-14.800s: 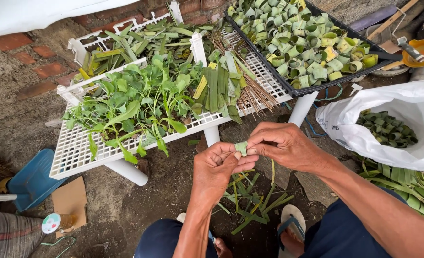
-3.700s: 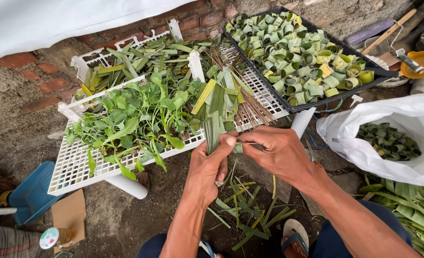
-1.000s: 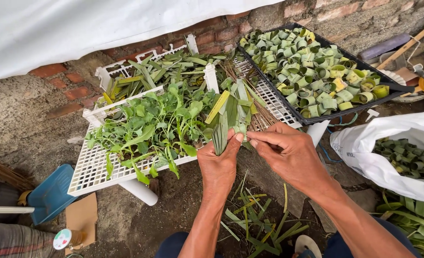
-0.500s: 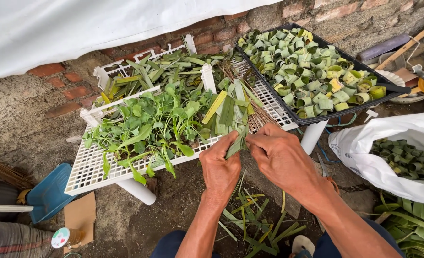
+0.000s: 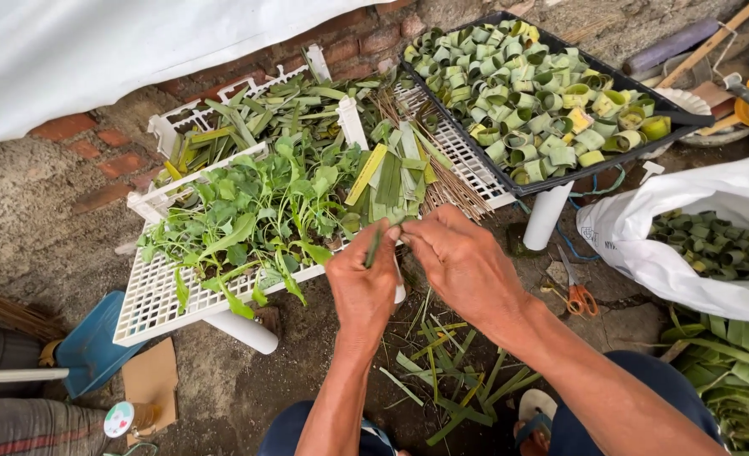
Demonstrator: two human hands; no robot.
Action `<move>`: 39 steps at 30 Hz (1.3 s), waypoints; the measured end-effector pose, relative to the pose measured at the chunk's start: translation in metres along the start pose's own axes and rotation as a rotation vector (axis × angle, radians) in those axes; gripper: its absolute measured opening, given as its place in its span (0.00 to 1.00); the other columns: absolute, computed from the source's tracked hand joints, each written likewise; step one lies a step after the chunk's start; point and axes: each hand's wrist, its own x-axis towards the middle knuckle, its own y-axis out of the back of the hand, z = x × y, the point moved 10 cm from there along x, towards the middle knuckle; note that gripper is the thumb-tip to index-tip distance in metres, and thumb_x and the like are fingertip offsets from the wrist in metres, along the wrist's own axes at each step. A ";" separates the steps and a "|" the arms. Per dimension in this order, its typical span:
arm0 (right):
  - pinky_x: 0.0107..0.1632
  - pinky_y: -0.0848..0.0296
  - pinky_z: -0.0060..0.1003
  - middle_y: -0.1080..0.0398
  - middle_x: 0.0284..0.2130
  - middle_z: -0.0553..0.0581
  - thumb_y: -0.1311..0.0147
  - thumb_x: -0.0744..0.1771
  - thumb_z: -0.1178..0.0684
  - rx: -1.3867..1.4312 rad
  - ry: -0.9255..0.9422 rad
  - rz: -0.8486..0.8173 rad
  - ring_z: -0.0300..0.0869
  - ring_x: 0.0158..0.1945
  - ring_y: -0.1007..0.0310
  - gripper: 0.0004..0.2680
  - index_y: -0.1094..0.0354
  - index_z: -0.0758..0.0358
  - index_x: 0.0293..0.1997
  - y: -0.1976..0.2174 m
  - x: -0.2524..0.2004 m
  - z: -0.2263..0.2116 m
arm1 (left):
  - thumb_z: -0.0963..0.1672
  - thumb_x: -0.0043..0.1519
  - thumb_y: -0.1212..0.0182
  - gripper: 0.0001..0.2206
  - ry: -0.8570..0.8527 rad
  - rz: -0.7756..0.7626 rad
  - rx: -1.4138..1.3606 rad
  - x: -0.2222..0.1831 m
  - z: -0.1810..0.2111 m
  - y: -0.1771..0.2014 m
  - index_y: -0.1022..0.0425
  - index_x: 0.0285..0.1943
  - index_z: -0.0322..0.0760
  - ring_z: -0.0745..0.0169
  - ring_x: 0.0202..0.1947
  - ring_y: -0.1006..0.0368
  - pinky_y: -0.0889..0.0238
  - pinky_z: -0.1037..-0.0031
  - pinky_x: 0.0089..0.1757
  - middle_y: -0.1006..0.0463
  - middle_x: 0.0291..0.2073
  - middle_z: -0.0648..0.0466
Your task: The person folds and pins strips of green leaves to form small cylindrical or rectangular containers, then places them into a black plastic crate.
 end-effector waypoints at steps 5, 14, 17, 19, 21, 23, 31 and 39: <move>0.27 0.28 0.31 0.28 0.32 0.61 0.46 0.67 0.66 0.029 0.134 -0.013 0.44 0.27 0.26 0.06 0.22 0.69 0.45 0.022 0.002 -0.013 | 0.35 0.62 0.38 0.10 0.265 -0.013 -0.458 -0.003 -0.006 -0.006 0.21 0.51 0.22 0.54 0.30 0.17 0.18 0.65 0.36 0.15 0.36 0.34; 0.22 0.29 0.29 0.28 0.31 0.55 0.41 0.65 0.65 0.088 0.257 -0.020 0.37 0.22 0.28 0.06 0.21 0.67 0.43 0.028 -0.007 -0.020 | 0.33 0.61 0.39 0.09 0.379 -0.119 -0.699 -0.012 -0.010 -0.018 0.25 0.50 0.20 0.38 0.37 0.17 0.18 0.52 0.40 0.17 0.37 0.27; 0.21 0.31 0.28 0.28 0.31 0.56 0.41 0.66 0.65 0.096 0.260 -0.015 0.35 0.21 0.31 0.06 0.22 0.67 0.44 0.031 -0.006 -0.022 | 0.34 0.63 0.41 0.07 0.369 -0.183 -0.712 -0.011 -0.004 -0.019 0.26 0.49 0.19 0.36 0.39 0.17 0.19 0.51 0.43 0.18 0.38 0.26; 0.21 0.31 0.28 0.28 0.30 0.57 0.42 0.66 0.66 0.125 0.249 -0.019 0.35 0.21 0.31 0.06 0.22 0.69 0.44 0.033 -0.004 -0.019 | 0.34 0.64 0.43 0.07 0.360 -0.229 -0.719 -0.011 0.005 -0.018 0.27 0.49 0.17 0.34 0.41 0.18 0.19 0.49 0.45 0.19 0.39 0.24; 0.21 0.34 0.28 0.28 0.31 0.54 0.43 0.66 0.65 0.138 0.266 -0.100 0.33 0.21 0.34 0.06 0.21 0.66 0.44 0.032 -0.002 -0.018 | 0.34 0.65 0.45 0.07 0.335 -0.298 -0.728 -0.009 0.021 -0.019 0.28 0.50 0.18 0.31 0.44 0.20 0.20 0.48 0.46 0.20 0.42 0.23; 0.22 0.34 0.30 0.28 0.31 0.54 0.44 0.66 0.65 0.155 0.255 -0.133 0.34 0.22 0.34 0.06 0.21 0.65 0.43 0.034 0.001 -0.017 | 0.34 0.65 0.45 0.07 0.335 -0.317 -0.731 -0.010 0.024 -0.018 0.28 0.50 0.18 0.30 0.44 0.20 0.20 0.47 0.46 0.20 0.42 0.23; 0.33 0.28 0.40 0.25 0.39 0.55 0.48 0.69 0.63 0.231 0.137 -0.225 0.39 0.30 0.30 0.08 0.22 0.59 0.47 0.019 0.004 0.000 | 0.34 0.66 0.47 0.07 0.323 -0.370 -0.691 -0.016 0.015 -0.022 0.28 0.50 0.16 0.29 0.45 0.21 0.20 0.47 0.47 0.20 0.42 0.24; 0.31 0.33 0.37 0.27 0.34 0.58 0.47 0.69 0.64 0.290 0.110 -0.200 0.38 0.29 0.33 0.06 0.23 0.64 0.45 0.019 0.002 0.007 | 0.33 0.66 0.49 0.08 0.279 -0.355 -0.612 -0.014 0.014 -0.023 0.29 0.51 0.17 0.27 0.44 0.20 0.20 0.45 0.47 0.21 0.43 0.22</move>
